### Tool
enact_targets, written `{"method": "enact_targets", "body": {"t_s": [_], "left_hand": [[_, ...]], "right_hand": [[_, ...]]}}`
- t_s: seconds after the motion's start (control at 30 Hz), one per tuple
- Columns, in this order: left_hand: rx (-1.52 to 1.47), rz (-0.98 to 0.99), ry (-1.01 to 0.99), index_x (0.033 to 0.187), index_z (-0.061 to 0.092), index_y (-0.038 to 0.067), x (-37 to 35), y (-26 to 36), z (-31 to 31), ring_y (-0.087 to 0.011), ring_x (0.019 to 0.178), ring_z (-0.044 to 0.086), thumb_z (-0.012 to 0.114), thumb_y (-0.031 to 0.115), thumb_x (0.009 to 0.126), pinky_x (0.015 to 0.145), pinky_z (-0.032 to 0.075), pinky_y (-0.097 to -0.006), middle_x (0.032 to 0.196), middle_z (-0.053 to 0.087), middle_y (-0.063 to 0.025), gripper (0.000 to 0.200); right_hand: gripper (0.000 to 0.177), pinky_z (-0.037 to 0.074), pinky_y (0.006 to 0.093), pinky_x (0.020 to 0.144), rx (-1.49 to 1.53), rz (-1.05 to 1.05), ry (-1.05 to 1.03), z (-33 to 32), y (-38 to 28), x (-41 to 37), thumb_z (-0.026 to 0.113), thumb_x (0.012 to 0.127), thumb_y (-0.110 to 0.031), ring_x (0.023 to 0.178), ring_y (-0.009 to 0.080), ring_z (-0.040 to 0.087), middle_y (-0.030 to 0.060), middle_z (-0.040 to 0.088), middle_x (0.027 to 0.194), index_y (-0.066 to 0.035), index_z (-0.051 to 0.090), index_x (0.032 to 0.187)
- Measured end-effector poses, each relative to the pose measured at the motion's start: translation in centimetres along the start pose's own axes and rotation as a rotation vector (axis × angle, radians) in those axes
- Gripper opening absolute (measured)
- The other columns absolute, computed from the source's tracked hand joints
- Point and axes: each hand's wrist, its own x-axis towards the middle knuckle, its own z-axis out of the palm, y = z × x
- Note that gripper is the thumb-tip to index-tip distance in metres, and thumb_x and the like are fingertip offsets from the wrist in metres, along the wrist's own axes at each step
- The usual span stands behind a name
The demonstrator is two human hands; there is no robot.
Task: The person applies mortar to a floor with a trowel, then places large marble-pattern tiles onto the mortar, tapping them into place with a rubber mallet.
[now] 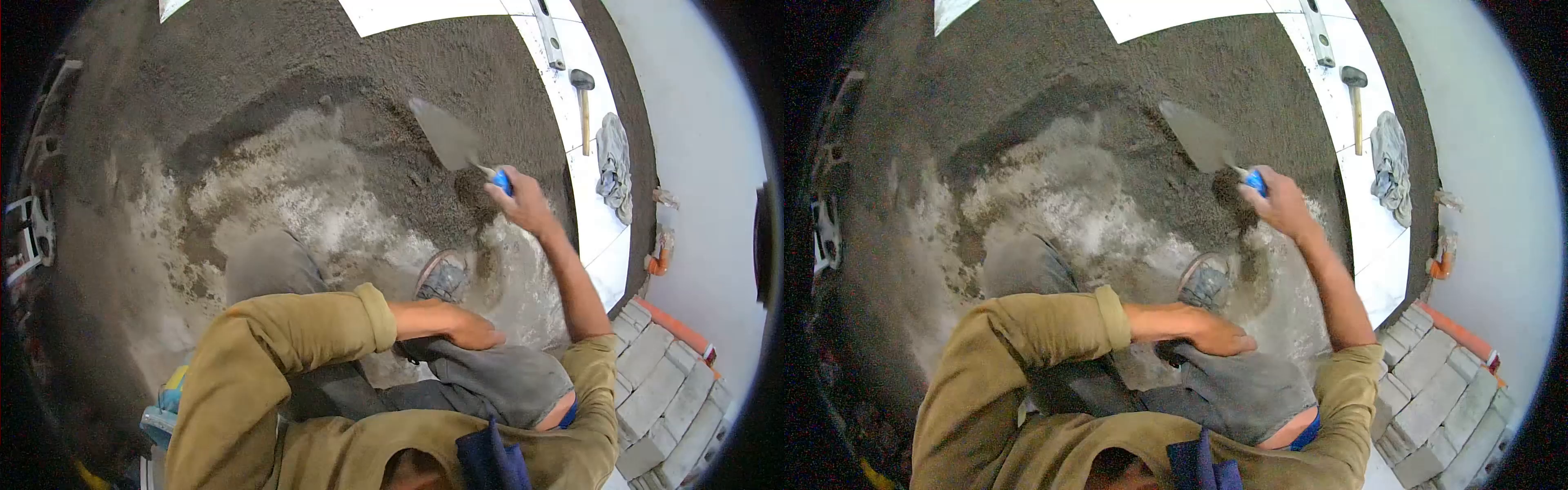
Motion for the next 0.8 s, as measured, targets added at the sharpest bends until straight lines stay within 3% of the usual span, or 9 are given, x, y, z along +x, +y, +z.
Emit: {"method": "enact_targets", "body": {"t_s": [0.23, 0.37, 0.5, 0.63, 0.7, 0.77, 0.8], "left_hand": [[-0.008, -0.008, -0.025, 0.114, 0.055, -0.005, 0.8, 0.2, -0.3, -0.0462, 0.112, 0.055, 0.026, 0.032, 0.1, 0.095, 0.039, -0.0528, 0.125, 0.055, -0.0333, 0.049], [0.048, 0.049, -0.012, 0.113, 0.053, -0.004, 0.4, 0.2, -1.0, -0.0458, 0.109, 0.055, 0.027, 0.029, 0.099, 0.093, 0.039, -0.0539, 0.123, 0.056, -0.0325, 0.045], [-0.109, -0.082, -0.026, 0.118, 0.055, -0.004, -0.4, 0.9, -1.8, -0.0439, 0.113, 0.054, 0.026, 0.033, 0.098, 0.096, 0.038, -0.0508, 0.128, 0.054, -0.031, 0.051], [-0.172, -0.119, -0.035, 0.121, 0.057, -0.003, -0.5, 1.3, -2.1, -0.0422, 0.116, 0.052, 0.025, 0.037, 0.097, 0.099, 0.036, -0.0486, 0.131, 0.053, -0.0299, 0.056], [-0.161, -0.104, -0.037, 0.121, 0.057, -0.002, -0.2, 0.9, -2.1, -0.0421, 0.115, 0.053, 0.025, 0.037, 0.097, 0.099, 0.036, -0.0487, 0.131, 0.054, -0.0295, 0.055], [-0.143, -0.086, -0.036, 0.12, 0.057, -0.002, -0.2, 0.5, -1.9, -0.0421, 0.115, 0.053, 0.025, 0.036, 0.097, 0.099, 0.036, -0.0489, 0.13, 0.055, -0.0292, 0.055], [-0.096, -0.026, -0.012, 0.117, 0.056, -0.002, -0.2, 0.3, -1.8, -0.0413, 0.109, 0.056, 0.028, 0.034, 0.099, 0.094, 0.04, -0.0497, 0.124, 0.058, -0.0277, 0.049]], "right_hand": [[0.039, 0.052, 0.0437, 0.082, -0.375, -0.247, -0.251, -5.1, 4.7, -0.3, 0.072, 0.076, -0.021, 0.095, 0.0379, 0.064, 0.0174, 0.066, 0.104, -0.002, 0.064, 0.109], [0.037, 0.052, 0.0444, 0.082, -0.348, -0.275, -0.199, -5.5, 4.4, 5.6, 0.07, 0.075, -0.017, 0.096, 0.0381, 0.063, 0.0167, 0.066, 0.106, -0.004, 0.064, 0.109], [0.035, 0.052, 0.0455, 0.08, -0.367, -0.422, -0.052, -5.1, 3.2, 11.8, 0.069, 0.077, -0.018, 0.095, 0.0379, 0.064, 0.0158, 0.067, 0.103, -0.008, 0.065, 0.11], [0.037, 0.051, 0.0428, 0.086, -0.4, -0.267, -0.047, -5.6, 1.5, 13.9, 0.067, 0.079, -0.021, 0.101, 0.0369, 0.063, 0.0164, 0.066, 0.109, -0.006, 0.065, 0.113], [0.027, 0.051, 0.0483, 0.078, -0.396, -0.26, 0.113, -5.6, 2.0, 13.9, 0.065, 0.082, -0.028, 0.092, 0.0389, 0.064, 0.016, 0.067, 0.099, -0.01, 0.065, 0.102], [0.029, 0.051, 0.0496, 0.076, -0.385, -0.217, 0.18, -5.4, 2.2, 12.4, 0.063, 0.086, -0.034, 0.09, 0.0399, 0.064, 0.0174, 0.068, 0.095, -0.008, 0.062, 0.098], [0.033, 0.05, 0.0496, 0.075, -0.332, -0.078, 0.195, -5.2, 2.3, 11.5, 0.063, 0.087, -0.036, 0.09, 0.0413, 0.064, 0.02, 0.067, 0.094, -0.005, 0.06, 0.099]]}}
